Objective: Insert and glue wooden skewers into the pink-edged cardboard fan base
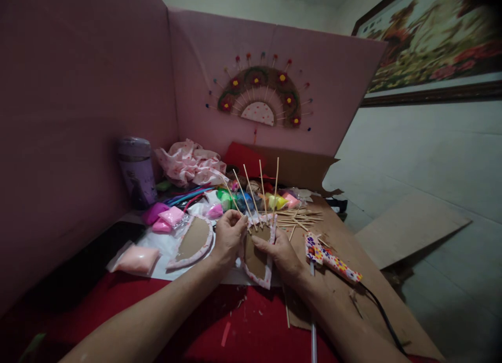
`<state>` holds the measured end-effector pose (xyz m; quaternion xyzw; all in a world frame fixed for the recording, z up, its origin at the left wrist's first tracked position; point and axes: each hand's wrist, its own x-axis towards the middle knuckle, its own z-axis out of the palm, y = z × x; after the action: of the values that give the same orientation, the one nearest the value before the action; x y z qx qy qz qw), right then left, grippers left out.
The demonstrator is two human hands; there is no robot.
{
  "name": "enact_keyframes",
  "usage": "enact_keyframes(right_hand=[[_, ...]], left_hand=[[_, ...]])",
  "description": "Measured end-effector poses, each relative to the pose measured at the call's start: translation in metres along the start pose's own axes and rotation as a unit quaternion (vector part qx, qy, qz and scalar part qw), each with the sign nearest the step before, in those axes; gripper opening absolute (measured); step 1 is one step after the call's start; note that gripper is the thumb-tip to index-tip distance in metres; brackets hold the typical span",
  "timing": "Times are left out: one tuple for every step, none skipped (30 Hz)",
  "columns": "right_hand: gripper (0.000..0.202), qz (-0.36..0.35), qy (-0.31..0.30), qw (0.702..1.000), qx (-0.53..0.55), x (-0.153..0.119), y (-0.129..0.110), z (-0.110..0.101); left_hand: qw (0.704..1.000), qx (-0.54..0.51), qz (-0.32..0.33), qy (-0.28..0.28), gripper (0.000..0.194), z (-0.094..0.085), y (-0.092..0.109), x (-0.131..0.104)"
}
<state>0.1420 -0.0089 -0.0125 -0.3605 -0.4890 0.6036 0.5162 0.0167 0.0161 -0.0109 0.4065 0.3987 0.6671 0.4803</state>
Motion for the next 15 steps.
enact_keyframes(right_hand=[[0.042, 0.001, -0.002, 1.000, 0.000, 0.0002, 0.0000, 0.0000], [0.042, 0.000, -0.003, 1.000, 0.000, 0.0003, 0.0000, 0.0001], [0.042, -0.001, -0.003, 1.000, -0.001, 0.0002, 0.0002, 0.0000], [0.041, -0.002, -0.001, 1.000, -0.003, 0.0001, 0.0003, 0.0000], [0.041, -0.003, 0.001, 1.000, -0.004, -0.0001, 0.0005, 0.0000], [0.040, -0.003, 0.003, 1.000, -0.005, -0.0003, 0.0005, 0.0000], [0.040, -0.002, 0.005, 1.000, -0.005, -0.0005, 0.0005, 0.0001], [0.039, -0.001, 0.005, 1.000, -0.005, -0.0007, 0.0003, 0.0002], [0.039, -0.001, 0.006, 1.000, -0.005, -0.0009, 0.0000, 0.0004], [0.040, -0.002, 0.005, 1.000, -0.006, -0.0010, -0.0004, 0.0006], [0.040, -0.003, 0.005, 1.000, -0.006, -0.0010, -0.0009, 0.0008], [0.040, -0.003, 0.004, 1.000, -0.006, -0.0011, -0.0014, 0.0010], [0.040, -0.002, 0.003, 1.000, -0.006, -0.0012, -0.0018, 0.0013], [0.040, 0.000, 0.001, 1.000, -0.004, -0.0012, -0.0021, 0.0014], [0.040, 0.001, 0.000, 1.000, -0.003, -0.0013, -0.0023, 0.0016]], left_hand=[[1.000, 0.001, -0.001, 0.001, 0.030, 0.0000, -0.0001, 0.0001], [1.000, 0.001, -0.002, 0.001, 0.030, 0.0001, -0.0002, 0.0002], [1.000, 0.002, -0.002, 0.000, 0.030, 0.0000, -0.0004, 0.0003], [1.000, 0.001, -0.001, -0.001, 0.030, 0.0000, -0.0005, 0.0004], [1.000, 0.000, 0.000, -0.002, 0.030, 0.0000, -0.0006, 0.0004], [1.000, -0.001, 0.001, -0.002, 0.030, 0.0000, -0.0006, 0.0004], [1.000, -0.002, 0.003, -0.001, 0.030, -0.0001, -0.0005, 0.0004], [1.000, -0.002, 0.004, 0.000, 0.030, -0.0001, -0.0003, 0.0004], [1.000, -0.001, 0.005, 0.000, 0.030, 0.0000, -0.0001, 0.0003], [1.000, -0.001, 0.006, 0.000, 0.030, 0.0000, 0.0002, 0.0001], [1.000, -0.002, 0.006, -0.001, 0.030, 0.0000, 0.0005, 0.0000], [1.000, -0.003, 0.006, -0.002, 0.030, 0.0001, 0.0007, -0.0002], [1.000, -0.003, 0.004, -0.003, 0.031, 0.0001, 0.0009, -0.0004], [1.000, -0.004, 0.003, -0.003, 0.031, 0.0002, 0.0010, -0.0005], [1.000, -0.005, 0.002, -0.003, 0.031, 0.0003, 0.0010, -0.0006]])
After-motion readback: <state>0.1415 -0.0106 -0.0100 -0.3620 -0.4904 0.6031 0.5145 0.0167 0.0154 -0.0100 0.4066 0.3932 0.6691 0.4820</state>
